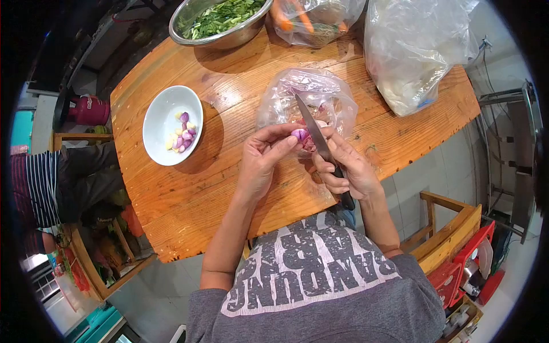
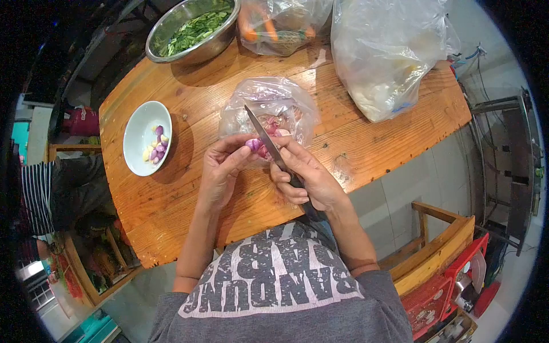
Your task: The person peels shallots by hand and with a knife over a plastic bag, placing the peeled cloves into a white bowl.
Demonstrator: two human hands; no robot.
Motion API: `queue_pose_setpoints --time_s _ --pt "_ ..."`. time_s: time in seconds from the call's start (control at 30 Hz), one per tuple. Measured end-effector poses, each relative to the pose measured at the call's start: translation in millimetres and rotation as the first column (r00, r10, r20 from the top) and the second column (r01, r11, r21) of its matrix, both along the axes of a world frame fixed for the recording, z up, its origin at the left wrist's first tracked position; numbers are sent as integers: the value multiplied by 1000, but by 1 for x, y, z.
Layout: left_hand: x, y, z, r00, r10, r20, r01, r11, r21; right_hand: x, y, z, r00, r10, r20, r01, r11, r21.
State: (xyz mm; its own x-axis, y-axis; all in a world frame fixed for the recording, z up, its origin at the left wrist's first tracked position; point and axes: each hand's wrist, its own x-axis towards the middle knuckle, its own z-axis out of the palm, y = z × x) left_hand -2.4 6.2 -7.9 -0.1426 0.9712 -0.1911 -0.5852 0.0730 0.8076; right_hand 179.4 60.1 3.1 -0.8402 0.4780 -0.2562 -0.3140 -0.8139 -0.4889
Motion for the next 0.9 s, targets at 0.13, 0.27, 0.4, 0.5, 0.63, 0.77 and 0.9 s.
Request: queue_pose_setpoints --time_s 0.13,0.27,0.4,0.5,0.63,0.77,0.9 --pt "-1 0 -2 999 25 -41 -25 1000 -6 0 0 -2 1000 6 14 -6 1000 22" --pt "-2 0 -1 1000 -3 -8 3 1000 -21 -1 -1 -1 1000 13 27 -14 999 38" --pt "1 0 0 975 -27 -220 34 999 31 -2 -2 0 1000 -10 30 10 1000 8" --pt "1 1 1 975 -27 -221 27 1000 -2 -2 -2 3 999 -25 32 25 1000 10" --pt "-2 0 2 998 -10 -65 8 1000 -28 -2 -3 -1 997 -73 22 72 997 20" --pt "-3 -1 2 1000 -4 -26 3 1000 -31 -2 -4 9 989 -57 133 42 992 116" --pt "-5 -1 -2 1000 12 8 -12 1000 -20 2 -7 9 957 -83 280 5 963 268"
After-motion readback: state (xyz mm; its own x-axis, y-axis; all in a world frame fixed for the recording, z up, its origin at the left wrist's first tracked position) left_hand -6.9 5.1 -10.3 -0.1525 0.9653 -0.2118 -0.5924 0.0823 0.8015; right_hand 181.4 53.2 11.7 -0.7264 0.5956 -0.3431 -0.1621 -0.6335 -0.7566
